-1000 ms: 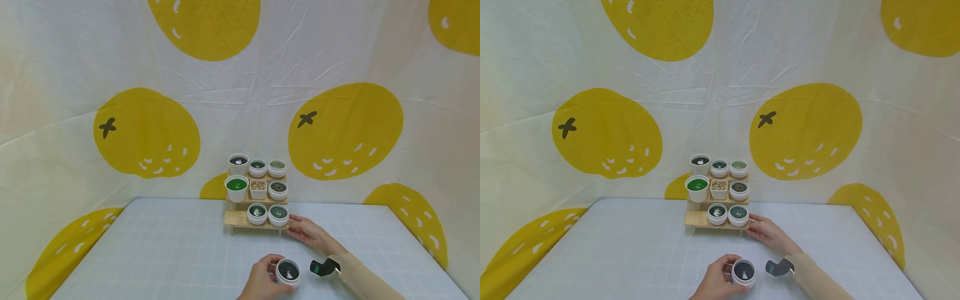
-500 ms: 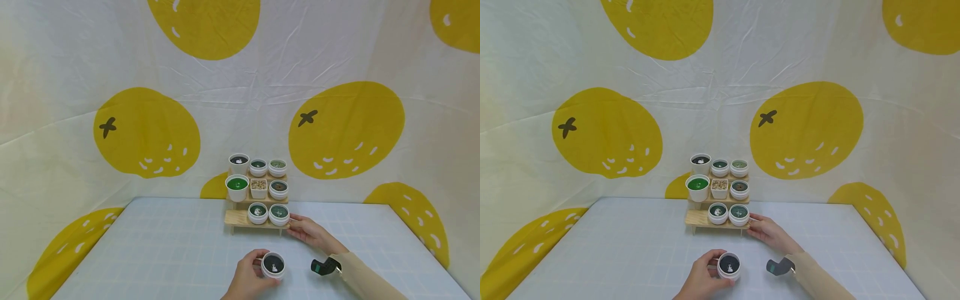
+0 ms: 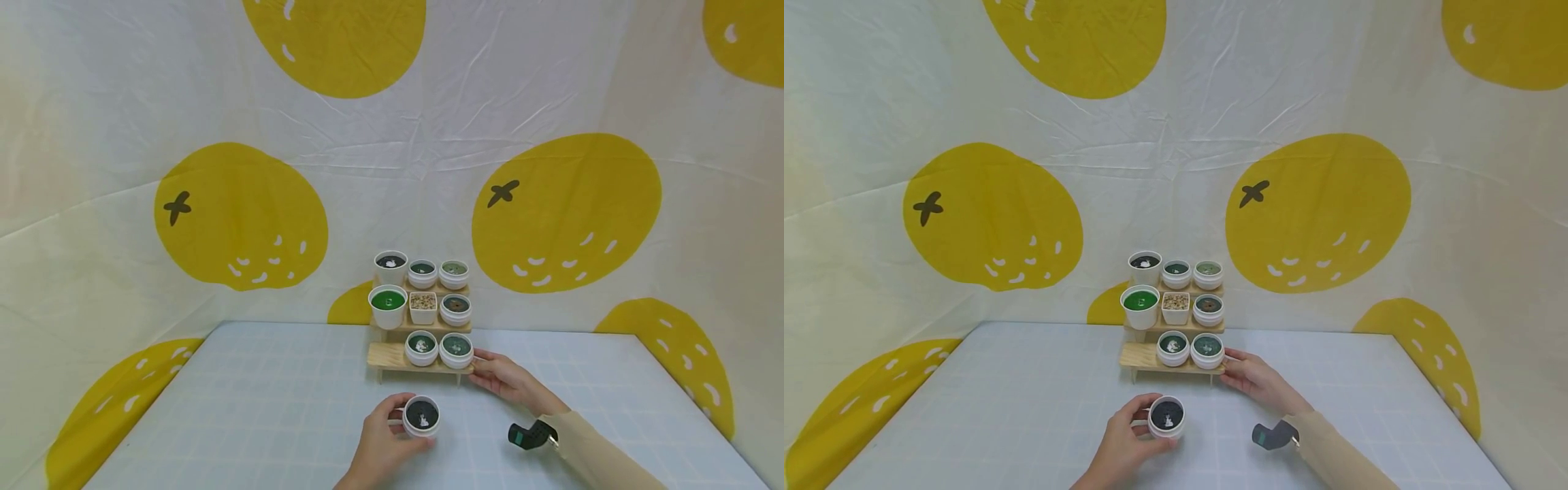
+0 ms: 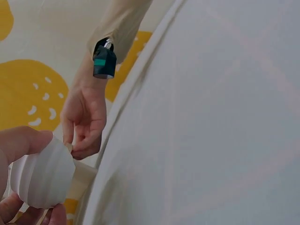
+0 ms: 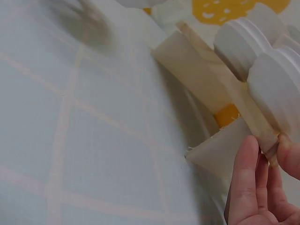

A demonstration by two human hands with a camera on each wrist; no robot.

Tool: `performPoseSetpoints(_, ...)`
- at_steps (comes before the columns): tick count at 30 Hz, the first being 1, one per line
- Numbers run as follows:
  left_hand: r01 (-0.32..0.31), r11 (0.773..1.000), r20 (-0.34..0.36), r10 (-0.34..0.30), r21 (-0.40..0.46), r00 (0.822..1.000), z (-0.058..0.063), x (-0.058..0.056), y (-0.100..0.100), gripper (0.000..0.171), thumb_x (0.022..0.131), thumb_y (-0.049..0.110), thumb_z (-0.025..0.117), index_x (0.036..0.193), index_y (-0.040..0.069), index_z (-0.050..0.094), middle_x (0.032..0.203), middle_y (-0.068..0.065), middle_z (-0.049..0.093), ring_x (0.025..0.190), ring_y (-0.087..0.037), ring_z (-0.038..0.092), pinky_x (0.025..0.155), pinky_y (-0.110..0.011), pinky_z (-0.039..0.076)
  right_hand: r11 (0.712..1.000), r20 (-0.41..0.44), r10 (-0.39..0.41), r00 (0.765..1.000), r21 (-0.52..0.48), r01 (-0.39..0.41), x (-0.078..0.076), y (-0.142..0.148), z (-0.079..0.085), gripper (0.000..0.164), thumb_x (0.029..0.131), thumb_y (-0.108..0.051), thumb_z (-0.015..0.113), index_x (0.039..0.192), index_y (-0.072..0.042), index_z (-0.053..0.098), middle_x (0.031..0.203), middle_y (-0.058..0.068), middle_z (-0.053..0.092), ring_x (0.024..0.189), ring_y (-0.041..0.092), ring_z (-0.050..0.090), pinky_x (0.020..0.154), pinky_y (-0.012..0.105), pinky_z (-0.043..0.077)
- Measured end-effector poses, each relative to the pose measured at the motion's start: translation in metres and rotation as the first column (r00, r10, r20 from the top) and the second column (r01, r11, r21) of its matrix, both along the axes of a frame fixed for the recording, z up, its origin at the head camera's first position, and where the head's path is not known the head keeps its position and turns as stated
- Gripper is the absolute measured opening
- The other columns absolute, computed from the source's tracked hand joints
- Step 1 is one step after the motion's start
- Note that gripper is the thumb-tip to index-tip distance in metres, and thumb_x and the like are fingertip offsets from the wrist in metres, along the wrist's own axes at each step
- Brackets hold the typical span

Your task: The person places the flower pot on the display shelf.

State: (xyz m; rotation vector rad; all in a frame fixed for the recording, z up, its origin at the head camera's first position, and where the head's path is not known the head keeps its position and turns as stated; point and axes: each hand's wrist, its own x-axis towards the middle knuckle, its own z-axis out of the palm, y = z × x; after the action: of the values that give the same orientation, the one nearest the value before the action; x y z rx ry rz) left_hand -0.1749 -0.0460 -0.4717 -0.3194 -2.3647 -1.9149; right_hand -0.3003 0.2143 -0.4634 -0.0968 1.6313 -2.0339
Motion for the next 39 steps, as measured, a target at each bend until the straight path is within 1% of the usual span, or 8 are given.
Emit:
performPoseSetpoints(4, -0.05, 0.999, -0.011, 0.05, -0.005, 0.999, 0.002, -0.002, -0.013, 0.063, 0.064, 0.013, 0.088, 0.119, 0.004, 0.059, 0.114, -0.009, 0.064, 0.093, -0.012, 0.06, 0.078, -0.018, 0.055, 1.0, 0.011, -0.002, 1.0, -0.003, 0.002, 0.001, 0.0, 0.002, 0.068, 0.1, -0.007, 0.046, 0.15, 0.009, 0.003, 0.097, -0.003, 0.065, 0.088, 0.005, 0.064, 0.084, 0.021, 0.055)
performPoseSetpoints(9, -0.122, 0.993, -0.025, 0.122, 0.003, 0.992, 0.009, -0.009, -0.026, 0.065, 0.063, 0.01, 0.087, 0.12, 0.001, 0.058, 0.116, -0.012, 0.063, 0.096, -0.02, 0.06, 0.079, -0.017, 0.055, 1.0, 0.015, -0.001, 1.0, -0.006, 0.001, 0.001, 0.001, 0.003, 0.067, 0.1, -0.007, 0.045, 0.15, 0.009, 0.002, 0.096, -0.003, 0.065, 0.088, 0.005, 0.064, 0.084, 0.021, 0.055)
performPoseSetpoints(12, -0.158, 0.987, -0.044, 0.158, 0.003, 0.986, 0.013, -0.015, -0.031, 0.067, 0.062, 0.009, 0.087, 0.121, -0.001, 0.057, 0.117, -0.014, 0.063, 0.097, -0.024, 0.06, 0.08, -0.018, 0.055, 1.0, 0.017, 0.0, 1.0, -0.009, 0.0, 0.002, 0.001, 0.004, 0.067, 0.1, -0.006, 0.044, 0.15, 0.008, 0.002, 0.096, -0.003, 0.065, 0.088, 0.005, 0.064, 0.084, 0.021, 0.056)
performPoseSetpoints(20, -0.256, 0.966, -0.108, 0.251, -0.042, 0.962, 0.023, -0.031, -0.042, 0.066, 0.064, 0.011, 0.087, 0.121, -0.002, 0.057, 0.115, -0.015, 0.06, 0.096, -0.024, 0.059, 0.08, -0.023, 0.057, 1.0, 0.018, 0.004, 1.0, -0.013, -0.004, 0.002, 0.0, 0.004, 0.068, 0.099, -0.006, 0.046, 0.15, 0.009, 0.003, 0.096, -0.003, 0.066, 0.088, 0.005, 0.064, 0.084, 0.021, 0.056)
performPoseSetpoints(23, -0.278, 0.96, -0.137, 0.272, -0.03, 0.953, 0.025, -0.039, -0.045, 0.066, 0.064, 0.01, 0.087, 0.121, -0.003, 0.058, 0.115, -0.017, 0.061, 0.096, -0.026, 0.06, 0.081, -0.028, 0.058, 1.0, 0.016, 0.005, 1.0, -0.01, -0.005, 0.0, 0.0, 0.003, 0.067, 0.1, -0.005, 0.045, 0.15, 0.009, 0.002, 0.096, -0.003, 0.065, 0.088, 0.005, 0.064, 0.084, 0.021, 0.056)
performPoseSetpoints(27, -0.302, 0.953, -0.152, 0.294, -0.033, 0.944, 0.026, -0.049, -0.047, 0.065, 0.065, 0.01, 0.086, 0.122, -0.002, 0.058, 0.116, -0.018, 0.06, 0.096, -0.028, 0.059, 0.083, -0.034, 0.058, 1.0, 0.021, 0.004, 1.0, -0.011, -0.004, -0.001, 0.001, 0.002, 0.067, 0.1, -0.006, 0.044, 0.15, 0.008, 0.002, 0.097, -0.003, 0.065, 0.088, 0.006, 0.064, 0.084, 0.021, 0.056)
performPoseSetpoints(34, -0.324, 0.943, -0.154, 0.311, -0.068, 0.938, 0.028, -0.062, -0.045, 0.065, 0.065, 0.014, 0.087, 0.122, -0.002, 0.058, 0.116, -0.017, 0.061, 0.096, -0.025, 0.06, 0.083, -0.035, 0.058, 1.0, 0.0, 0.02, 1.0, -0.014, -0.02, 0.0, 0.001, 0.001, 0.067, 0.1, -0.006, 0.046, 0.149, 0.01, 0.003, 0.097, -0.003, 0.065, 0.089, 0.005, 0.064, 0.084, 0.021, 0.056)
performPoseSetpoints(39, -0.329, 0.943, -0.16, 0.316, -0.06, 0.935, 0.027, -0.071, -0.043, 0.064, 0.063, 0.012, 0.087, 0.119, -0.003, 0.06, 0.112, -0.018, 0.064, 0.093, -0.024, 0.06, 0.083, -0.038, 0.057, 0.999, -0.007, 0.027, 1.0, -0.026, -0.028, 0.0, 0.001, 0.001, 0.066, 0.1, -0.004, 0.044, 0.149, 0.01, 0.003, 0.097, -0.004, 0.065, 0.089, 0.005, 0.063, 0.083, 0.02, 0.055)
